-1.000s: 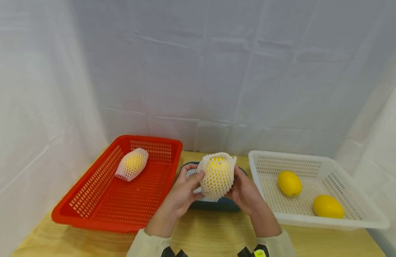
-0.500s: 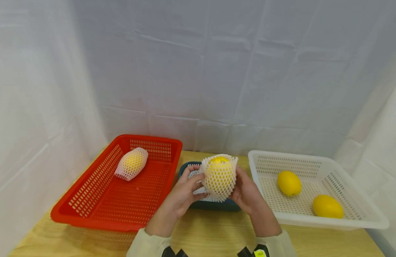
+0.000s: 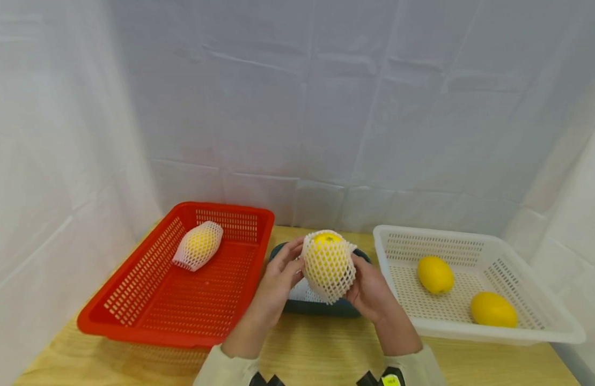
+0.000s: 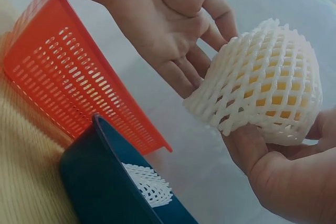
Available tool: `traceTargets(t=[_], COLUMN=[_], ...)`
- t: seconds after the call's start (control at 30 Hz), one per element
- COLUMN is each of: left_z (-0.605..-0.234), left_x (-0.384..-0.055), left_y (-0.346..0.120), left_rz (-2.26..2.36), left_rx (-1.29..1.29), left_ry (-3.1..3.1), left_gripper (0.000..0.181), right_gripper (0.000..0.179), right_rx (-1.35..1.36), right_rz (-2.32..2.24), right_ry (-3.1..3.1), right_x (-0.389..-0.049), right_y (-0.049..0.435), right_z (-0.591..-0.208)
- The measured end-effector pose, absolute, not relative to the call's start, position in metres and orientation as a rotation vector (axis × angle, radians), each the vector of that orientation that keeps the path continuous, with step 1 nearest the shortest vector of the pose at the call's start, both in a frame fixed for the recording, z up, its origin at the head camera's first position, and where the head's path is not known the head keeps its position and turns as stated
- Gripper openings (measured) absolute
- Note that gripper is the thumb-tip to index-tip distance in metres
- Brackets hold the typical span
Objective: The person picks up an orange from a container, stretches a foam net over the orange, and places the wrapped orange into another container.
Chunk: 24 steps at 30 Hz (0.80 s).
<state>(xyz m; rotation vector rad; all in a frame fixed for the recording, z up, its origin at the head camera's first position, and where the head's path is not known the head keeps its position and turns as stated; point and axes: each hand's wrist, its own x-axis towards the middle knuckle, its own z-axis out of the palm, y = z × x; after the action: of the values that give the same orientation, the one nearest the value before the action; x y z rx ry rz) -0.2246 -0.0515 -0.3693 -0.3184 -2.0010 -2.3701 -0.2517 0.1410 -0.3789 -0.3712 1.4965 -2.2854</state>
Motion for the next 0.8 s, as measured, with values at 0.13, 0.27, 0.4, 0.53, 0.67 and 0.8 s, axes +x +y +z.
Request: traceTargets(t=[0.13, 0.27, 0.4, 0.53, 0.67, 0.8], left_z=[-0.367, -0.364, -0.365, -0.366, -0.37, -0.375], left_x=[-0.223, -0.223, -0.226, -0.226, -0.222, -0.215], left_y=[-0.052, -0.054, -0.055, -0.052, -0.048, -0.048], left_rz=[-2.391, -2.344, -2.24, -2.244, -2.313, -2.494], left_rx=[-0.311, -0.36, -0.348, -0.277, -0.22, -0.192], left_ry=[-2.003, -2.063, -2.181, -2.188, -2.163, -2.103], left_gripper=[0.042, 0.05, 0.07, 0.074, 0.066, 0.06], right_gripper=[0.037, 0.038, 0.036, 0.04, 0.046, 0.048], right_rx=[-0.445, -0.477, -0.438, -0.389, -0.37, -0.383], right_rz=[-2.262, -2.26, -2.28, -2.232, -2.011, -1.71], right_ry=[1.475, 1.433, 1.4, 1.501, 1.83, 2.17], right_x=[-0.252, -0.252, -0.251, -0.249, -0.243, -0.231], right_y=[0.138, 0.135, 0.131, 0.132, 0.142, 0.159], right_z=[-0.381, -0.379, -0.378, -0.377, -0.372, -0.358])
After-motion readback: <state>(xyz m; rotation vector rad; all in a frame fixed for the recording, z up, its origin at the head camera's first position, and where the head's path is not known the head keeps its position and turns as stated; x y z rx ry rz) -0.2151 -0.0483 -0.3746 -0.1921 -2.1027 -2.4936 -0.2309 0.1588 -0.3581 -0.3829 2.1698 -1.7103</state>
